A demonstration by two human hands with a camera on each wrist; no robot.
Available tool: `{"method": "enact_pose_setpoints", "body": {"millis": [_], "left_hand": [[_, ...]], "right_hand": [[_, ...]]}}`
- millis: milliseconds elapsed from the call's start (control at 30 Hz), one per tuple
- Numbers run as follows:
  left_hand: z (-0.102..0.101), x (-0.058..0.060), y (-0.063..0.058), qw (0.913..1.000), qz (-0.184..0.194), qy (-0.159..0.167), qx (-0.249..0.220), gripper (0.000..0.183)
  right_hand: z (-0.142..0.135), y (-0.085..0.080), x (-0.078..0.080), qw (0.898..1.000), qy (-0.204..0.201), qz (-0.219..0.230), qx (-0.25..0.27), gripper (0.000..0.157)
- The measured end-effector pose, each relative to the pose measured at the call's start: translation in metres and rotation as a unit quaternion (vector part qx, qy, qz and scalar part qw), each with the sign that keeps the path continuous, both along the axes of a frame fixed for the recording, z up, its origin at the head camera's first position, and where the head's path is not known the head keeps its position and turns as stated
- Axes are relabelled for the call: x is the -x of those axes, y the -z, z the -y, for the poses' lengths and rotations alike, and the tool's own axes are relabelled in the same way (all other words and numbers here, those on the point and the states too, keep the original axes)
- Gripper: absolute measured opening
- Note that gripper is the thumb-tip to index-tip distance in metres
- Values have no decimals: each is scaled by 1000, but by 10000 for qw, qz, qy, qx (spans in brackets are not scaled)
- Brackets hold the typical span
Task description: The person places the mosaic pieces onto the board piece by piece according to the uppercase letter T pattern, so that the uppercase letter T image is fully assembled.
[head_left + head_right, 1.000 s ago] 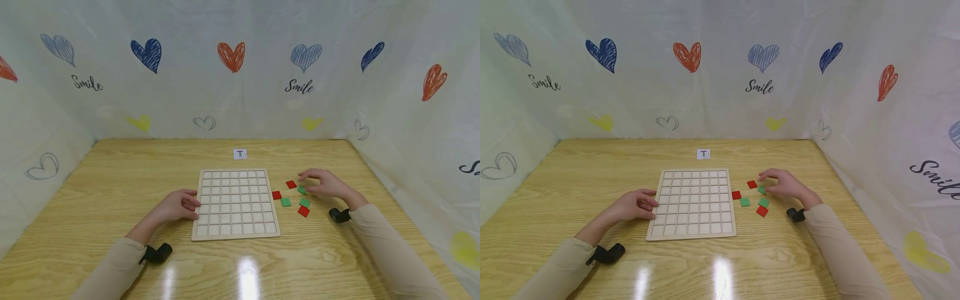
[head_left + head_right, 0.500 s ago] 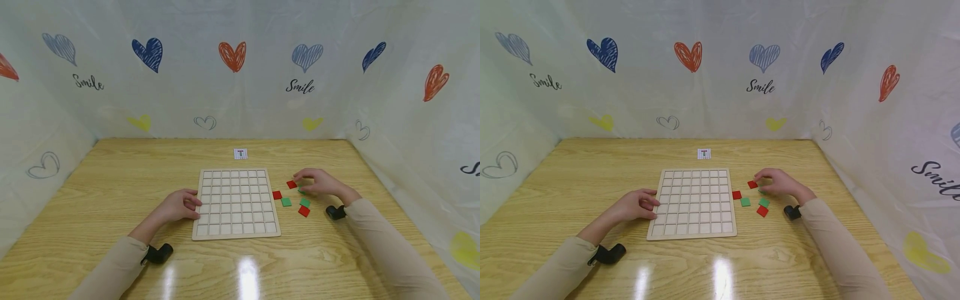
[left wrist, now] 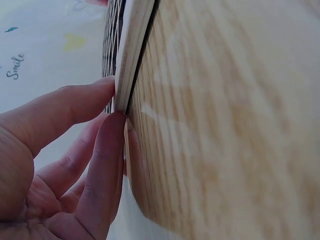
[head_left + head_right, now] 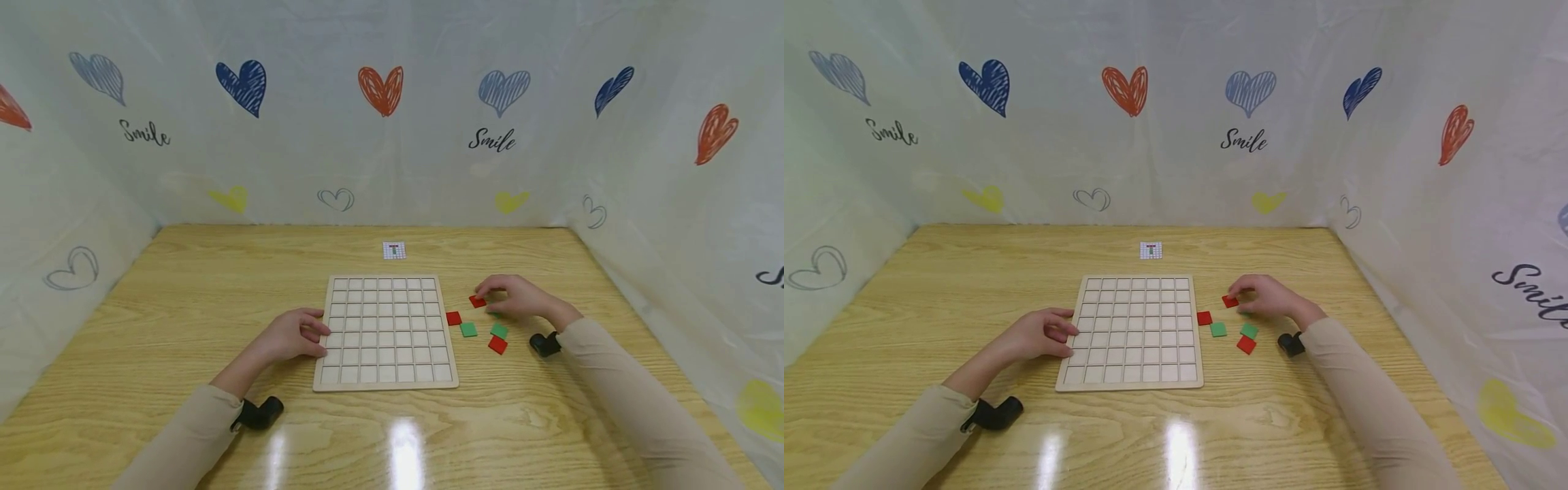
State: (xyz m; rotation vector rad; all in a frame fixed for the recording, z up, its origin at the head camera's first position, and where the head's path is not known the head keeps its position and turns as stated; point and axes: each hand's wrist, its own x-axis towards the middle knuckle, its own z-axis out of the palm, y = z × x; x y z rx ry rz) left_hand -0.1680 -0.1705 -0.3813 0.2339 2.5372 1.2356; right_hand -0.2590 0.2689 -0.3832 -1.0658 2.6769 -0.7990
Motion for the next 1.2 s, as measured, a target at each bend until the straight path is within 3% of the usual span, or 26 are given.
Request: {"method": "enact_pose_setpoints", "body": {"millis": [200,433,767,1200], "left_hand": [[3,0,0,9997,-135,211,-74,31],[-1,-1,-1,10000,31,18,-55,30],[-1,-1,0,10000,21,-13,-16,29],[-1,-2,-1,10000,-7,39,-20,30]], "right_hand": [[3,2,4,9999,-42,-84,-66,16],[8,1,4,9999,53,-32,-139,12],[11,2,5,9997,-81,-232,-46,12],[17,-3,5,9996,160,-244,27,12]]}}
